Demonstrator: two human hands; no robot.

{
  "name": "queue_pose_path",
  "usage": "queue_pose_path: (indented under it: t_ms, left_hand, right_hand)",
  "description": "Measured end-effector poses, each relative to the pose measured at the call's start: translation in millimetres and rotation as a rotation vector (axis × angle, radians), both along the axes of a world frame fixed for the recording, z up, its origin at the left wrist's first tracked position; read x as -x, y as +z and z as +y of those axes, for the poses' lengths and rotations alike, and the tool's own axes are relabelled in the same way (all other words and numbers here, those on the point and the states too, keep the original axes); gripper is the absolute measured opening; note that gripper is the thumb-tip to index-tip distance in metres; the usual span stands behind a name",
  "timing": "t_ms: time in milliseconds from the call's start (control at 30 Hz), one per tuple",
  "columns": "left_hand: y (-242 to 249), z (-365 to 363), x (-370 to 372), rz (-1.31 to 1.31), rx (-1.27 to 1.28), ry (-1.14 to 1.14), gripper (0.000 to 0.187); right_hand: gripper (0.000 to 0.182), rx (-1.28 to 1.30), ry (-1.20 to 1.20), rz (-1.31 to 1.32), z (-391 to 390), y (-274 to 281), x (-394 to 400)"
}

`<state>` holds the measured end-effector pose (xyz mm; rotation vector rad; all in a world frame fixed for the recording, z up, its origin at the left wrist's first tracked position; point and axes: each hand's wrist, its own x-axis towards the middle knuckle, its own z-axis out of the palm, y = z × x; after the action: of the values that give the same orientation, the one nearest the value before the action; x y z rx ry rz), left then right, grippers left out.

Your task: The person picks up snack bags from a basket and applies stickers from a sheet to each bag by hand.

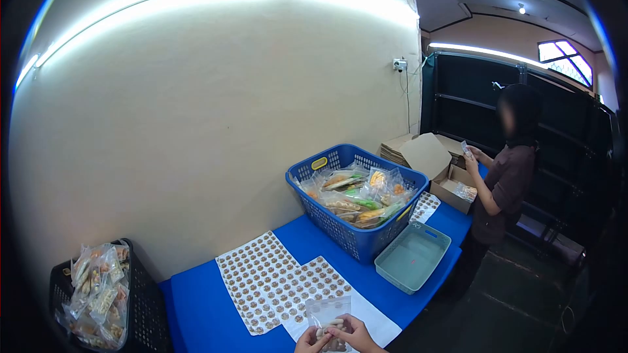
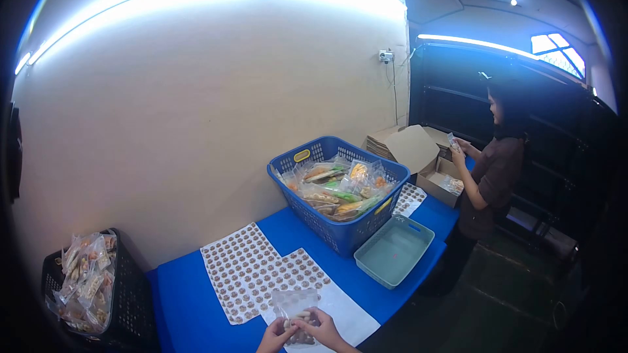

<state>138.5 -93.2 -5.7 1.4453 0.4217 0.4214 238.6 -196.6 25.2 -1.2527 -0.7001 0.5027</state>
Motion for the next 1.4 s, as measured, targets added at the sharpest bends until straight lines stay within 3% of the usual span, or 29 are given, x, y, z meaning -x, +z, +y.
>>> queue_pose_path:
  t_ms: [167, 267, 367, 500, 567, 667, 767, 867, 967, 1000, 1200, 1400]
  left_hand:
    - [34.3, 0.2, 7.0, 0.029, 0.017, -0.061, 0.028]
    - [12.0, 7.9, 15.6, -0.024, 0.097, -0.048, 0.028]
    - [32.9, 5.0, 31.1, -0.021, 0.168, 0.031, 0.027]
    - [16.2, 20.1, 51.2, 0.014, 0.149, 0.139, 0.025]
    - [11.7, 25.8, 62.1, 0.049, 0.315, 0.237, 0.023]
    - [22.1, 21.3, 60.6, 0.077, 0.258, 0.323, 0.025]
    - [19.9, 18.4, 59.5, 0.095, 0.196, 0.345, 0.027]
    - [22.0, 18.3, 59.3, 0.106, 0.152, 0.318, 0.028]
    - [12.4, 18.0, 54.3, -0.045, 0.124, 0.299, 0.027]
    - [13.4, 19.9, 57.2, 0.005, 0.128, 0.26, 0.027]
    - [18.8, 18.4, 60.1, 0.088, -0.117, 0.268, 0.028]
    - [23.2, 10.7, 45.6, -0.077, 0.037, 0.271, 0.038]
  right_hand:
    - [0.027, -0.023, 0.036, 0.042, 11.1, -9.0, -5.7]
    - [0.026, -0.052, 0.104, 0.057, 22.6, -9.9, 0.3]
    - [0.025, -0.048, 0.143, 0.064, 31.3, -9.0, 11.5]
    - [0.025, 0.016, 0.215, 0.153, 48.0, -11.6, 37.2]
    - [0.025, -0.015, 0.214, -0.006, 43.7, 4.6, 46.9]
    - [0.023, -0.043, 0.171, -0.072, 45.9, 5.6, 57.4]
    - [0.023, 0.049, 0.269, 0.215, 42.5, 0.6, 56.1]
    - [0.024, -0.015, 0.312, 0.17, 38.6, 2.9, 48.9]
    - [0.024, -0.027, 0.187, -0.017, 39.8, -1.0, 46.4]
    - [0.024, -0.035, 0.214, 0.082, 38.1, 3.9, 46.0]
    - [0.021, -0.049, 0.222, 0.048, 39.3, 5.8, 45.3]
    - [0.014, -0.036, 0.163, -0.019, 49.7, 0.8, 36.5]
